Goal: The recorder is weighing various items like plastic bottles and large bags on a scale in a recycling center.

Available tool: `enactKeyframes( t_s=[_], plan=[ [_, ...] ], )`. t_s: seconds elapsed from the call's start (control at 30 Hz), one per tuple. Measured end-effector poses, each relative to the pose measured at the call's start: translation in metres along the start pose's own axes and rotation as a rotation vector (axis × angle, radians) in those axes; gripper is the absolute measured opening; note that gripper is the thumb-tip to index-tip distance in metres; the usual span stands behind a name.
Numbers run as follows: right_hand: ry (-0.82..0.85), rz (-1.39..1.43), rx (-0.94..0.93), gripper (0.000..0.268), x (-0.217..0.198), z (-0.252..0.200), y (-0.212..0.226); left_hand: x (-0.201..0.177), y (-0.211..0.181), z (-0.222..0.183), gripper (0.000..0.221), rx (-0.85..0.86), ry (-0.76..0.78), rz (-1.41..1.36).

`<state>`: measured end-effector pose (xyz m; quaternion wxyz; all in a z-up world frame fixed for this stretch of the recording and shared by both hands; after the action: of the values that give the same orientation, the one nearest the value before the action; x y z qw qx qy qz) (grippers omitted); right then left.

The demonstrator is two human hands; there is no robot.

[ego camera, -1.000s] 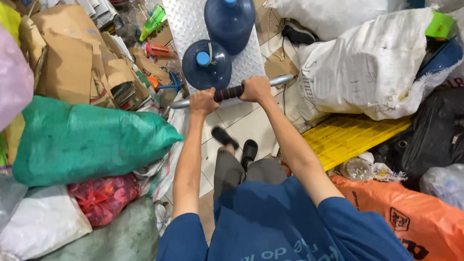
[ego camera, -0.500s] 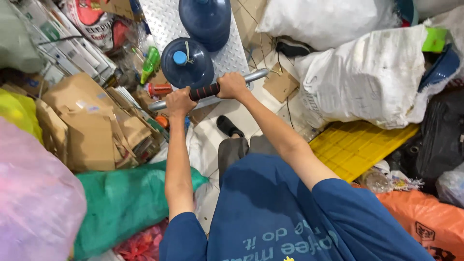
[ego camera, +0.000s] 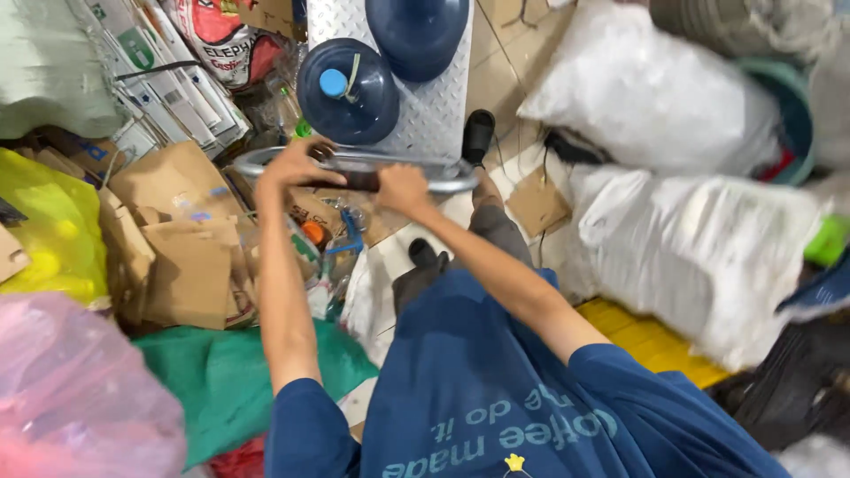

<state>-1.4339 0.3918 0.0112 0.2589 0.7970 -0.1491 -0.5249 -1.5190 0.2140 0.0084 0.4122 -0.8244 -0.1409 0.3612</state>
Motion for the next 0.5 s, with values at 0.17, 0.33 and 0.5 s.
enactKeyframes(
  t_s=[0.17,0.33,0.5],
  plan=[
    [0.148,0.233,-0.159,0.057,0.010,0.037,0.034,-0.054,0.070,0.079,0.065,-0.361,-0.494,-0.186],
    [0.461,0.385,-0.251,0.053,0.011,0.077,0.023,-0.073,0.085,0.138,0.077,-0.450,-0.813,0.109],
    [-0.081,0.508,-0.371,0.035,-0.086,0.200,-0.069,-0.077,0.088,0.151,0.086,-0.773,-0.770,0.180]
  ],
)
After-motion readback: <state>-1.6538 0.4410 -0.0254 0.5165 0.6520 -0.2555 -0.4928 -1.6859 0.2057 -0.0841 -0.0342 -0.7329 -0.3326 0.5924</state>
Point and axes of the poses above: each hand's wrist, its own z-axis towards the middle knuckle, its own x-axis out of the palm, y = z × x, the point moved 9 cm from there along z, towards the middle knuckle, and after that the axes turned 4 degrees about z, right-handed, at the moved point
